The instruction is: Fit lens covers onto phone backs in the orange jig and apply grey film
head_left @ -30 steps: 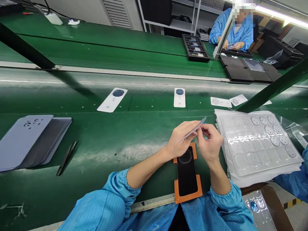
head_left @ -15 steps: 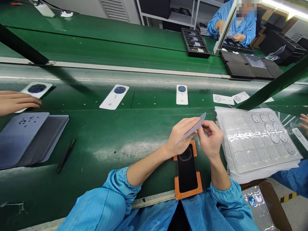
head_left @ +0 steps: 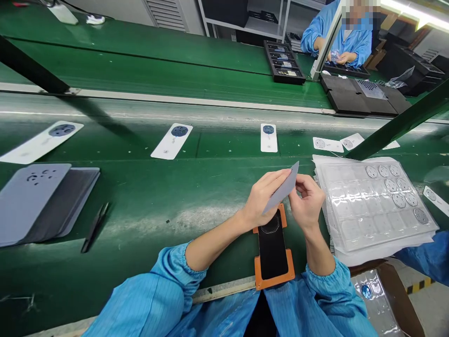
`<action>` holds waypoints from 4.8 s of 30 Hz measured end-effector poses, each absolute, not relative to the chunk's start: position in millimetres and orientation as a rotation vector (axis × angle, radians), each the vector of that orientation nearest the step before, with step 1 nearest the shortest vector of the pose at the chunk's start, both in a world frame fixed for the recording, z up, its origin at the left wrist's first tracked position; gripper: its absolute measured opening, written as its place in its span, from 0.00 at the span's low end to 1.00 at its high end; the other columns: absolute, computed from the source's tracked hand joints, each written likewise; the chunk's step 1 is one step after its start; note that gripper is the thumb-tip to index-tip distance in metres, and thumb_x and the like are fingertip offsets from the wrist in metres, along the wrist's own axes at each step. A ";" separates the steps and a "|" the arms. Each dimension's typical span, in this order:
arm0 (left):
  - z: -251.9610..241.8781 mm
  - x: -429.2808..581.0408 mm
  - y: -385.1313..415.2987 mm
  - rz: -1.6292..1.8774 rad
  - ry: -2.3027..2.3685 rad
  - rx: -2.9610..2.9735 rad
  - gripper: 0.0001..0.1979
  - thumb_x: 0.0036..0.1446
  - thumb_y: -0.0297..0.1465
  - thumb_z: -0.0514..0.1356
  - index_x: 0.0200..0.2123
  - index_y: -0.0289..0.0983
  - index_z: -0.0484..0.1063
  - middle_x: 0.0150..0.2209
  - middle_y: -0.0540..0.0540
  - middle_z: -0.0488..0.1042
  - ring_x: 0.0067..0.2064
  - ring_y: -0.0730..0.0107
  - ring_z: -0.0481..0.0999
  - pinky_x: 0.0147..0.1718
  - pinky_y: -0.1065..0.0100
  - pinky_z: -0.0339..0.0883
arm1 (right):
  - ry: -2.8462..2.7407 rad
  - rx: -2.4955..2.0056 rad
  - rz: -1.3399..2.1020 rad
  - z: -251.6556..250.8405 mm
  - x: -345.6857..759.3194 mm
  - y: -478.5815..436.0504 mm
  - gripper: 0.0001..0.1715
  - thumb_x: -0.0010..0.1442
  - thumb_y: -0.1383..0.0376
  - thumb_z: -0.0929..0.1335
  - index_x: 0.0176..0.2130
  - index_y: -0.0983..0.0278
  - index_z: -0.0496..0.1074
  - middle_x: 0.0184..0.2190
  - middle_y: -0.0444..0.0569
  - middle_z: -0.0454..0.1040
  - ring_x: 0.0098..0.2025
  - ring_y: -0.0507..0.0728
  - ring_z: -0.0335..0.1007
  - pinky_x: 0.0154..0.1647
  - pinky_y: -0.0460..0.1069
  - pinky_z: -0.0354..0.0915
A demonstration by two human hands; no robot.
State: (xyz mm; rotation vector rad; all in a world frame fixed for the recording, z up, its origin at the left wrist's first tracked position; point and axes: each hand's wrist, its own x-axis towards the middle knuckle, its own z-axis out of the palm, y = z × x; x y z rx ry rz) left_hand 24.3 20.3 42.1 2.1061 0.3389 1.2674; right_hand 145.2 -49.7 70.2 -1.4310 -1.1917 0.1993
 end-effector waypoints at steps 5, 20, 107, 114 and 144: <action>38.4 23.9 18.8 1.237 0.340 2.175 0.27 0.73 0.42 0.47 0.69 0.36 0.60 0.64 0.33 0.68 0.64 0.53 0.70 0.60 0.50 0.68 | -1.224 -1.525 0.030 70.3 143.1 -46.7 0.06 0.63 0.66 0.66 0.34 0.60 0.73 0.31 0.46 0.76 0.33 0.54 0.73 0.36 0.50 0.72; 38.0 8.9 46.7 1.074 0.727 0.818 0.26 0.64 0.43 0.63 0.60 0.39 0.67 0.61 0.38 0.73 0.50 0.58 0.82 0.47 0.56 0.81 | -0.973 -2.122 0.368 36.1 217.8 -18.8 0.07 0.53 0.62 0.65 0.29 0.62 0.72 0.26 0.46 0.77 0.30 0.57 0.74 0.33 0.49 0.66; -7.9 -51.2 -65.8 0.385 0.624 2.895 0.16 0.59 0.23 0.59 0.51 0.30 0.71 0.65 0.25 0.65 0.69 0.44 0.63 0.65 0.47 0.64 | -2.588 -1.407 -0.028 5.0 170.6 -133.8 0.33 0.68 0.75 0.60 0.70 0.75 0.56 0.65 0.66 0.66 0.69 0.67 0.62 0.68 0.62 0.65; -7.3 -55.4 -67.9 0.290 0.573 2.854 0.26 0.57 0.32 0.63 0.58 0.27 0.67 0.68 0.21 0.57 0.71 0.37 0.56 0.68 0.43 0.56 | -2.637 -1.502 0.159 1.1 168.7 -146.3 0.45 0.65 0.67 0.61 0.74 0.77 0.39 0.72 0.68 0.52 0.75 0.70 0.45 0.72 0.66 0.56; 53.0 -7.5 -76.6 1.257 0.730 1.768 0.03 0.65 0.29 0.62 0.38 0.34 0.74 0.35 0.46 0.80 0.35 0.72 0.79 0.38 0.70 0.74 | -1.165 -1.068 0.963 -36.2 189.0 -144.5 0.30 0.74 0.65 0.51 0.68 0.53 0.63 0.58 0.53 0.76 0.54 0.61 0.78 0.49 0.63 0.78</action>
